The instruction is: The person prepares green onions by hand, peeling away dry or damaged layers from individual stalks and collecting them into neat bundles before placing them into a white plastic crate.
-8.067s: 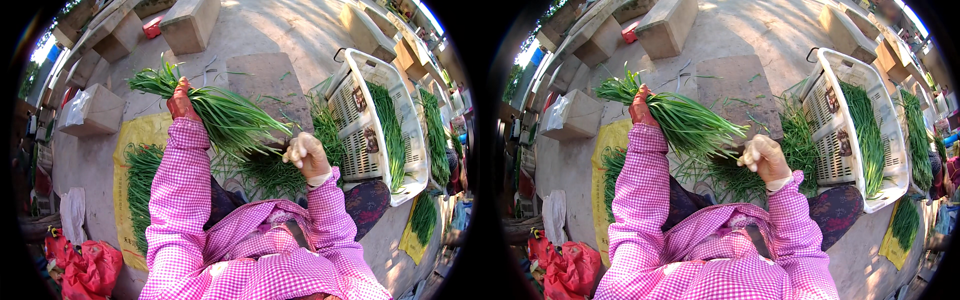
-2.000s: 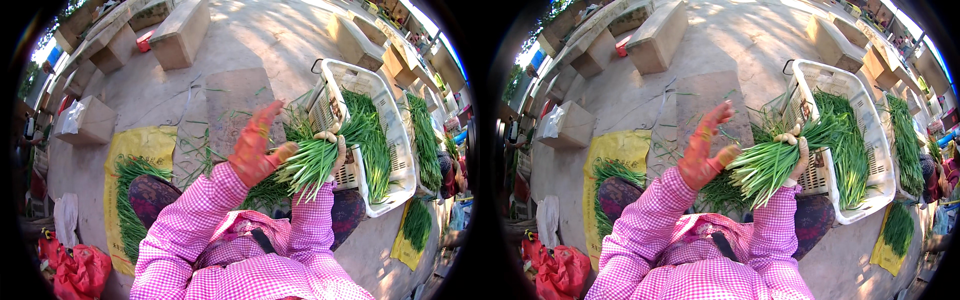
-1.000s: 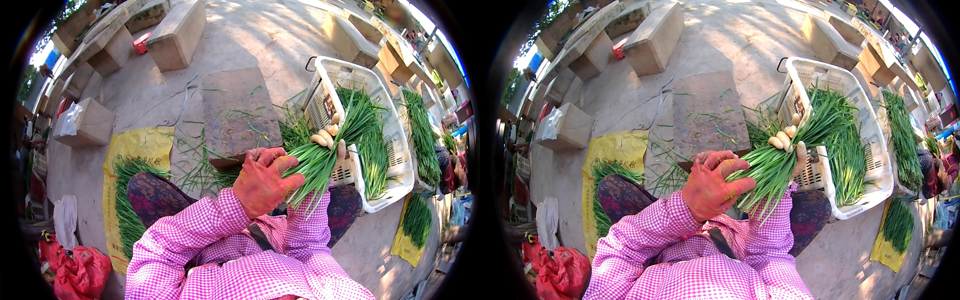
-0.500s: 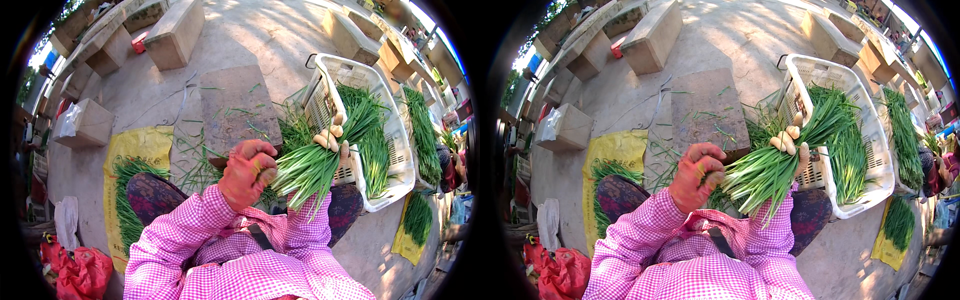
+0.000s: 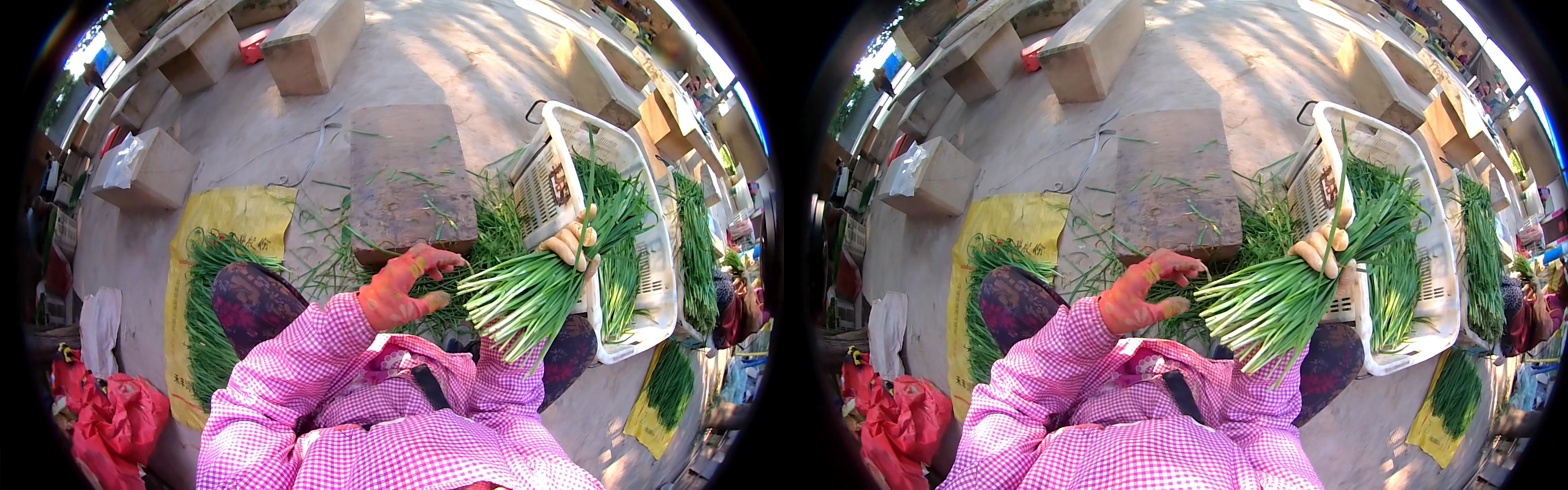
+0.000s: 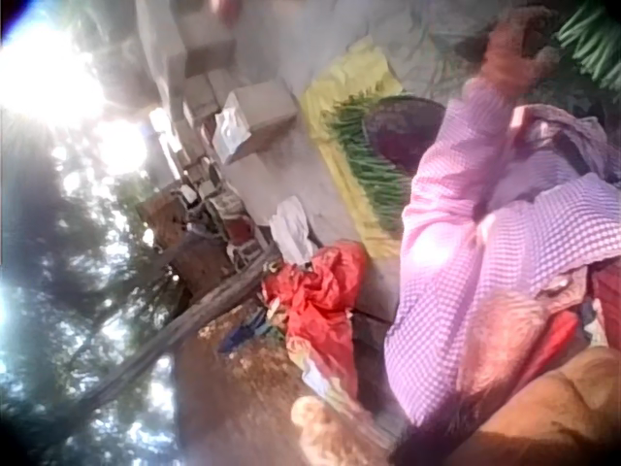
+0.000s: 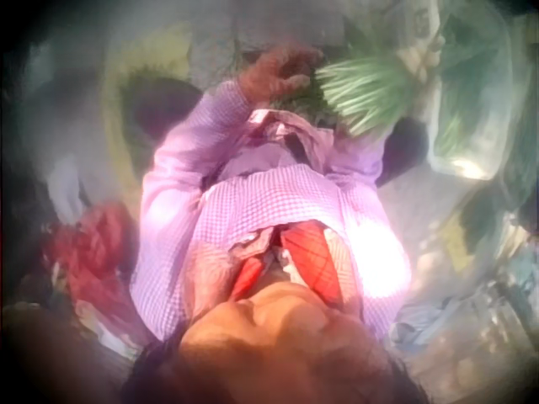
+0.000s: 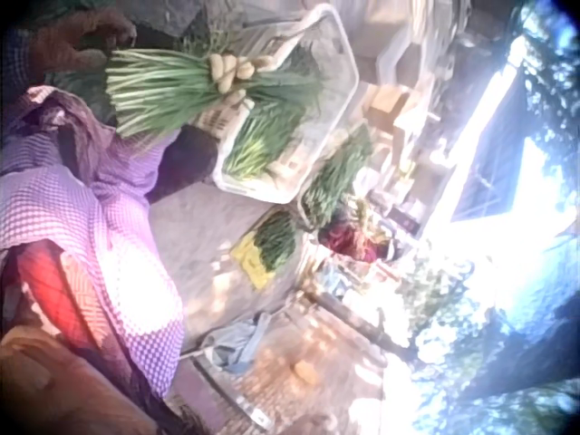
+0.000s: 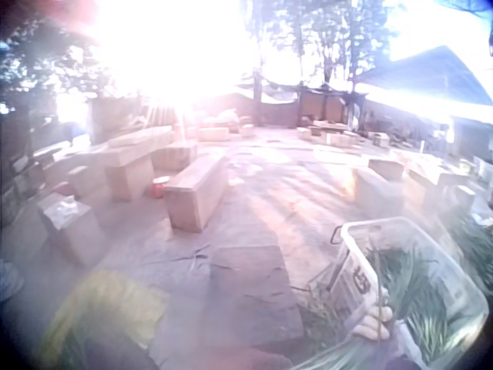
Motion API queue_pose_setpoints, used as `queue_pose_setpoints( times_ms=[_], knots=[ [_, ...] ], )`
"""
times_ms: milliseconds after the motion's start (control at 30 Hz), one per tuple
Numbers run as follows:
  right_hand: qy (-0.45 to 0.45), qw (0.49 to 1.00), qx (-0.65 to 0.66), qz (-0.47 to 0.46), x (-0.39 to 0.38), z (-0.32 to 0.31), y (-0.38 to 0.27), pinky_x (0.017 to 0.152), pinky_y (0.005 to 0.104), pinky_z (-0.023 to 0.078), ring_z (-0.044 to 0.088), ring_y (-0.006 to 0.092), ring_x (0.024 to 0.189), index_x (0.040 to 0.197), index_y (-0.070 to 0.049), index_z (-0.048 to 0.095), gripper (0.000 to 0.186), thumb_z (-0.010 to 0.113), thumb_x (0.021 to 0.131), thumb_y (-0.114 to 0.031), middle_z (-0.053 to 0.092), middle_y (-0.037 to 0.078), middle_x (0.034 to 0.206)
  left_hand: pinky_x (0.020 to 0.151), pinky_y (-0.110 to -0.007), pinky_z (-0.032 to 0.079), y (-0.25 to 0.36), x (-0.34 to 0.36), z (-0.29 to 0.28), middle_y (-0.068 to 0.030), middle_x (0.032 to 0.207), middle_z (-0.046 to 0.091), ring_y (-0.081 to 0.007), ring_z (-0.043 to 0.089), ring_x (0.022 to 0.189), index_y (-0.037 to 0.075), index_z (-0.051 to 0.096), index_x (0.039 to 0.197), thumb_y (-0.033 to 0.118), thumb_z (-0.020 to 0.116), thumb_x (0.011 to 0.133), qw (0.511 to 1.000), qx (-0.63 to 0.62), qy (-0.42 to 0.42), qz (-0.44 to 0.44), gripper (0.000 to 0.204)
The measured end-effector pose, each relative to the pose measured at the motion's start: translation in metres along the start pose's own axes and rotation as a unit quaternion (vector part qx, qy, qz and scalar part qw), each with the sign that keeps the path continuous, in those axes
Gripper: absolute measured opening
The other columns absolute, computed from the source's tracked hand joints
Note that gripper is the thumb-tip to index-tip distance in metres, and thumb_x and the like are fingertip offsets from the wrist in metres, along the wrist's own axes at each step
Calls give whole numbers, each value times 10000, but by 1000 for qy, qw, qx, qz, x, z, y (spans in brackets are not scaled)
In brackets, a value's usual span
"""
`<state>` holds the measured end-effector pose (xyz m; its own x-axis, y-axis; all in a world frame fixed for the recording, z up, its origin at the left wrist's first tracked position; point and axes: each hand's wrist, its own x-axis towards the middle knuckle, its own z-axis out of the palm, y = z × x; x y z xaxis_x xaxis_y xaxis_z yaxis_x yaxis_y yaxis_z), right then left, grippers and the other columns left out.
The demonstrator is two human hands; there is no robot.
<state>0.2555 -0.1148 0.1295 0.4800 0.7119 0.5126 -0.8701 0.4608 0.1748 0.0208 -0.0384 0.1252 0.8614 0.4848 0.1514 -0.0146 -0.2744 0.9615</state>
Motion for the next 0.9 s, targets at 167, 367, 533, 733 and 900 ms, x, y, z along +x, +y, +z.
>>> queue_pose_setpoints(
  times_ms=[167, 367, 533, 733, 900],
  knots=[
    [13, 1000, 1, 26, -2, 1, 2, 735, 238, 455, 537, 92, 749, 1382, 57, 315, 617, 605, 840, 3, 527, 17, 977, 687, -329, 468, -4, 6, 12, -81, 796, 602, -245, 598, 765, 30, 582, 854, 28, 669, 771, 991, 83, 60, 87, 120],
    [-5, 1000, -3, 7, -2, -8, -9, 757, 249, 458, 537, 106, 759, 1388, 51, 289, 608, 589, 864, -20, 528, 31, 989, 735, -264, 445, -25, -13, -30, -34, 847, 588, -127, 546, 793, 23, 588, 924, 158, 610, 883, 974, 103, 132, -155, 143],
    [13, 999, -40, 30, -8, -18, 0, 831, 295, 465, 536, 137, 827, 1411, 49, 217, 591, 521, 923, -86, 519, 87, 1029, 949, -336, 385, -27, -5, -45, -89, 1188, 532, -188, 501, 1090, 39, 427, 1282, 414, 573, 910, 986, -110, 31, -123, 547],
    [199, 925, -308, 98, -12, -24, 29, 728, 309, 514, 595, 158, 738, 1323, 46, 393, 547, 583, 814, -18, 632, 133, 992, 1100, -417, 217, -56, 13, 18, -161, 1476, 254, -267, 279, 1350, 9, 84, 1470, 710, 472, 816, 933, -314, -168, -58, 1034],
    [307, 770, -556, 62, -16, -24, 61, 567, 254, 498, 613, 135, 646, 958, 28, 653, 183, 630, 778, 46, 683, 88, 855, 1085, -375, 251, -69, -4, 41, -90, 1476, 266, -198, 298, 1332, 50, 84, 1481, 671, 574, 782, 932, -341, -116, -47, 1056]
  ],
)
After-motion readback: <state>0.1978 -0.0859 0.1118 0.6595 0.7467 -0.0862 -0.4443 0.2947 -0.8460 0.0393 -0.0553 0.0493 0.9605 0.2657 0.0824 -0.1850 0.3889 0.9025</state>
